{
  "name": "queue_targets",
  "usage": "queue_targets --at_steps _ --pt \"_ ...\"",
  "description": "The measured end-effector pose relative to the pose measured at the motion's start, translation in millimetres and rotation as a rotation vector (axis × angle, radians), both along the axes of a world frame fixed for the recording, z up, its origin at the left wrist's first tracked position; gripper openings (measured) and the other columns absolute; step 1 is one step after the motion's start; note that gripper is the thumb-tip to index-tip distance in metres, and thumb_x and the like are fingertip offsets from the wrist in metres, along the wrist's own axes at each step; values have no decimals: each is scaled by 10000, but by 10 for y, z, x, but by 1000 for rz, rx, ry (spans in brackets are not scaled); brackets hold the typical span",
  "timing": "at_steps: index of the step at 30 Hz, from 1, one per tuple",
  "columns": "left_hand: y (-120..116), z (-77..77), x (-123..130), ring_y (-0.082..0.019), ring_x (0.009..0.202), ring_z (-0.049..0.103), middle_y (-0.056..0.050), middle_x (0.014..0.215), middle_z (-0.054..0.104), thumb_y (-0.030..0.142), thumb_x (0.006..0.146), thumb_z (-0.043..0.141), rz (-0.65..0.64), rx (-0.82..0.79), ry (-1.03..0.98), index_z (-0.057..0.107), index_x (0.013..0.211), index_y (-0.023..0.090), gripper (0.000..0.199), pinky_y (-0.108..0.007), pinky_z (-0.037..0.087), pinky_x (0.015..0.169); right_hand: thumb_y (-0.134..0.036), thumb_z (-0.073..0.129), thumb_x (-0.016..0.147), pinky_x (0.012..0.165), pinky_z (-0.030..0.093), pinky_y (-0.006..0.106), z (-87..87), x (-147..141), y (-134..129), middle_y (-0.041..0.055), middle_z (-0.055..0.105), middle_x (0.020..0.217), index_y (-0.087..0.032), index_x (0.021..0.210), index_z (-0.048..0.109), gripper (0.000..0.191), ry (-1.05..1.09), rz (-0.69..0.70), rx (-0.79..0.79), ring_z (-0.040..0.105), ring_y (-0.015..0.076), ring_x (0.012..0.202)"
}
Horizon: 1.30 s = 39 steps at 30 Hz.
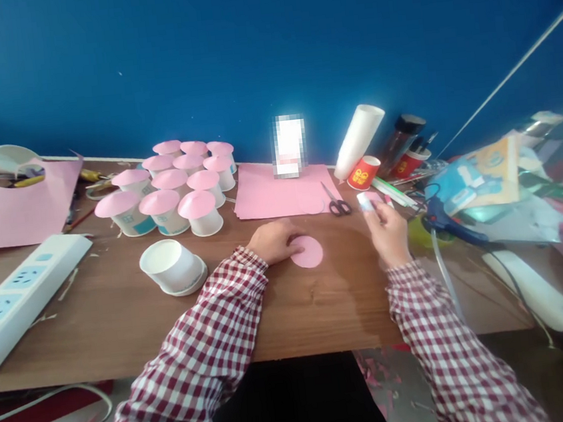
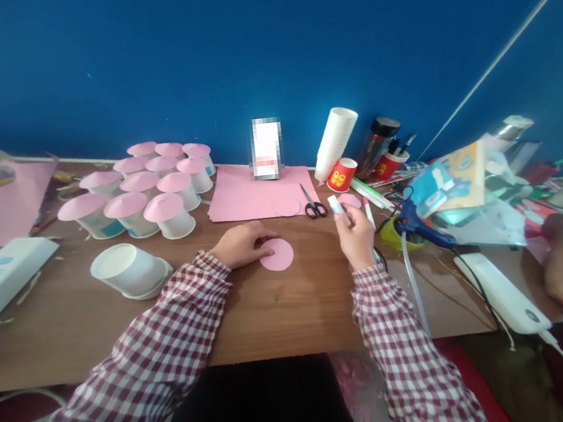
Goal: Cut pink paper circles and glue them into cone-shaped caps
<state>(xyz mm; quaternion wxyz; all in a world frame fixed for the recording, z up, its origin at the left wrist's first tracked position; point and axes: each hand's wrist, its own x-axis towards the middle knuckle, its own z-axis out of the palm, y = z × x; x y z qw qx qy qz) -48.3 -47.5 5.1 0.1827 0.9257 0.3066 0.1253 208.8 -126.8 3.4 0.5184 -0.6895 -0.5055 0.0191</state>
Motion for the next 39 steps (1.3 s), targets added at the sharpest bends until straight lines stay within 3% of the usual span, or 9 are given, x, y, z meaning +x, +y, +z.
queue_targets --at_steps 4,6,13,17,20,23,27,32,39 --pt "-20 0 7 -184 903 577 -35 1004 621 385 810 490 13 33 5 643 1059 253 320 -274 440 750 -286 520 776 846 425 418 -6 251 -24 161 638 1054 -129 1037 622 321 -325 -279 -56 564 278 984" --pt "-24 -8 13 -181 898 581 -36 1001 624 364 821 471 26 38 -1 652 1038 246 307 -276 444 752 -292 539 751 833 409 429 -16 271 -30 167 638 999 -125 981 646 304 -448 -326 -140 548 292 956" --pt "-10 -25 21 -181 915 578 -31 1021 626 356 788 524 25 9 -3 653 1023 248 289 -278 447 783 -350 567 736 664 405 329 -72 133 -30 86 646 730 -176 795 684 217 -591 -175 -370 550 204 674" --pt "-15 -21 22 -177 873 580 -29 999 625 341 780 535 43 -12 -10 655 992 246 262 -270 451 737 -373 574 745 647 408 328 -70 128 -47 101 650 761 -172 851 679 250 -578 -218 -408 567 223 701" --pt "-24 -24 21 -171 856 575 -31 994 607 332 774 536 45 -22 -32 655 952 239 233 -268 449 728 -388 588 744 725 423 369 -43 42 -60 132 650 904 -152 977 641 335 -579 -214 -284 573 265 830" --pt "-29 -30 29 -177 878 565 -37 1003 589 330 762 548 39 -27 -81 649 915 227 211 -274 446 736 -375 518 814 795 428 369 -5 -199 -75 134 643 978 -140 1051 597 343 -511 -34 -173 578 251 890" --pt "-25 -33 58 -181 881 562 -27 960 621 275 737 576 -4 -42 -140 622 960 216 234 -275 442 738 -417 477 851 704 458 296 17 -576 -99 69 670 880 -175 1097 570 357 -333 346 -327 615 184 761" --pt "-27 -50 66 -197 936 552 -48 1034 614 279 743 591 -12 -31 -145 594 1096 213 359 -301 436 804 -392 648 729 665 439 282 -8 -707 -94 34 654 833 -204 1019 611 348 -382 409 -440 595 176 741" --pt "-46 -77 53 -255 1070 469 -101 1174 535 369 761 584 -7 69 -74 612 1126 191 407 -376 379 930 -309 620 767 674 422 288 -20 -643 -95 24 634 794 -208 949 628 208 -402 484 -413 576 175 758"
